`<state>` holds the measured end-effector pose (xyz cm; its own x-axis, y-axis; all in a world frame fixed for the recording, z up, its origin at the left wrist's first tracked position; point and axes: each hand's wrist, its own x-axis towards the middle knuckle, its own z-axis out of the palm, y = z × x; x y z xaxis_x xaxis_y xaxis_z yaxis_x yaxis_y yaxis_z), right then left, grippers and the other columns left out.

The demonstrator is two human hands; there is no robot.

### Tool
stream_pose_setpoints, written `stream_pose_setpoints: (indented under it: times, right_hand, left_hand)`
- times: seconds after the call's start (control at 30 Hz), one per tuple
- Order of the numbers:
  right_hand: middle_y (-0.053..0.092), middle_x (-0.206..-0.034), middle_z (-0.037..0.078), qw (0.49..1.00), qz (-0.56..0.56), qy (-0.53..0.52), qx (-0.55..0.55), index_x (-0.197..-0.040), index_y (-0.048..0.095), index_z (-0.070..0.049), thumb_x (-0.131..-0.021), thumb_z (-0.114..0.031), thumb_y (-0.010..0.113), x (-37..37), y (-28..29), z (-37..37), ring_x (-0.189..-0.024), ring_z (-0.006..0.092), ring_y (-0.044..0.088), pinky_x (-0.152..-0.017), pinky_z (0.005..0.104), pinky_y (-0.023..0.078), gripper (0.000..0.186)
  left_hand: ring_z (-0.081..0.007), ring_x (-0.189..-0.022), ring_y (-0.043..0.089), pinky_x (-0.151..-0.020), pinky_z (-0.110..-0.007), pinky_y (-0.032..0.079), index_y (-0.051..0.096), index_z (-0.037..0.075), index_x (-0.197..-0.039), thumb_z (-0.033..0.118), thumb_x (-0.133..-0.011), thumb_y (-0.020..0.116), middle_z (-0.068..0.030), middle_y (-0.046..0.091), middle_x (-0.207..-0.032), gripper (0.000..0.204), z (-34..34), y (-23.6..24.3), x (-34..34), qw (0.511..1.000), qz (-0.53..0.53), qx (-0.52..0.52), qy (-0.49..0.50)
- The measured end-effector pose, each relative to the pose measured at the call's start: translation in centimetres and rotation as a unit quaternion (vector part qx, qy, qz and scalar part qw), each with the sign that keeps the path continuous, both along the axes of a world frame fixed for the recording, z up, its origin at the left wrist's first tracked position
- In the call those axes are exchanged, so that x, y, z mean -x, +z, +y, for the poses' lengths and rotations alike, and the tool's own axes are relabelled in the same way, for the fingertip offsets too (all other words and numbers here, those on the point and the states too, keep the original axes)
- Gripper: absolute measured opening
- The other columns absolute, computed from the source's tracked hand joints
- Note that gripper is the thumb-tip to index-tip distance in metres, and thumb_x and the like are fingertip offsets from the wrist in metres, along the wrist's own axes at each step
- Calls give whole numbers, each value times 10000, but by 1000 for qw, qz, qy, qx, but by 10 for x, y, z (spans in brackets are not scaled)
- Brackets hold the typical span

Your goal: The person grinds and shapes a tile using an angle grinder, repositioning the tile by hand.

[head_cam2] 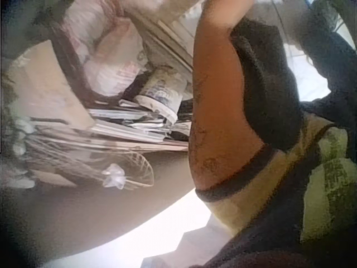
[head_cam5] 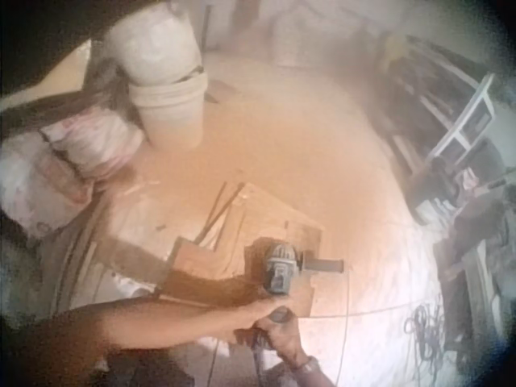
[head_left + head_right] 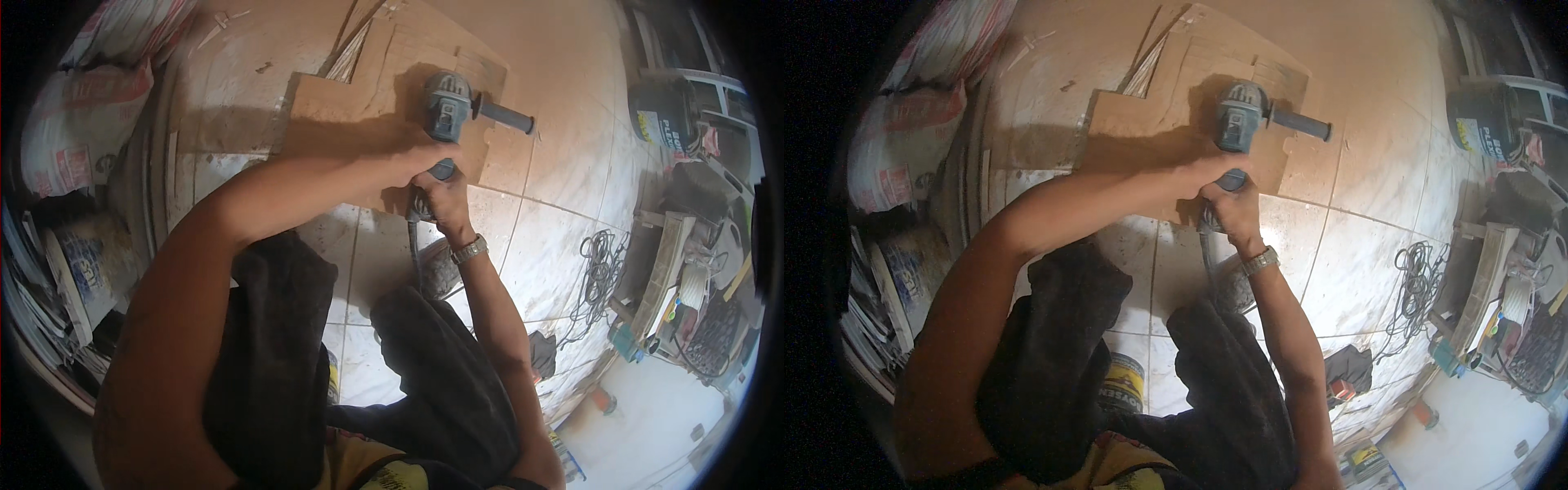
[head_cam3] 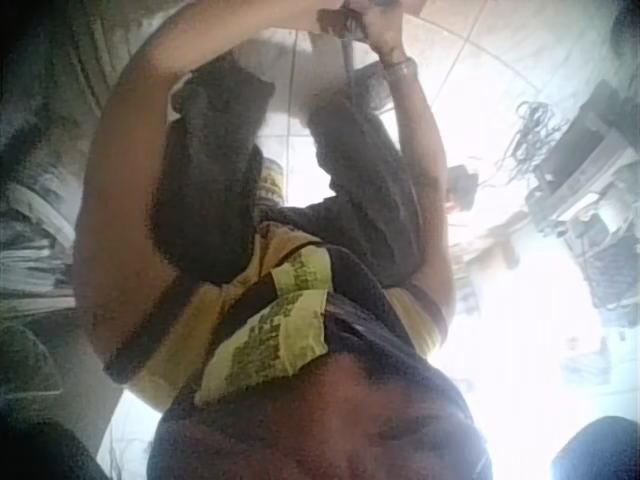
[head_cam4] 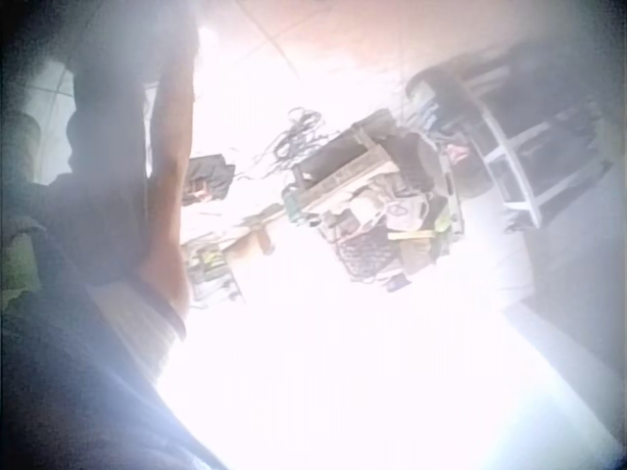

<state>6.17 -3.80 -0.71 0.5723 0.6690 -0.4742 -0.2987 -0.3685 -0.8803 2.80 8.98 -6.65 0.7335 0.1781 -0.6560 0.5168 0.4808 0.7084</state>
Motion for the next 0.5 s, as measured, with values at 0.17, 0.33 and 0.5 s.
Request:
stream_pose_setpoints:
  times: [0.17, 0.33, 0.5]
  right_hand:
    - [729, -1035, 41, 1000, -17, 5, 8, -1140, 680, 16, -889, -110, 794, -5, -3, -6, -888, 130, 676, -784, 295, 549, 304]
    - [733, -1052, 48, 999, 3, 28, 20, -1160, 672, 22, -891, -124, 802, -7, 2, -5, -904, 137, 681, -803, 298, 551, 333]
    - [739, -1052, 53, 999, -7, 37, 10, -1162, 679, 34, -892, -131, 793, -8, -3, -11, -911, 140, 685, -818, 301, 552, 337]
  left_hand:
    - [-186, -918, 689, -801, -336, 544, 724, 86, -1090, 382, -876, 799, -57, 722, -1007, 373, -1, 55, 4, 995, 27, 84, 47]
    - [-189, -895, 688, -781, -369, 555, 706, 85, -1055, 312, -848, 814, -63, 712, -990, 326, -3, 29, 4, 994, 28, 72, 83]
    - [-197, -843, 686, -759, -401, 564, 705, 80, -1028, 262, -820, 827, -66, 707, -951, 302, -7, 27, 5, 994, 20, 46, 102]
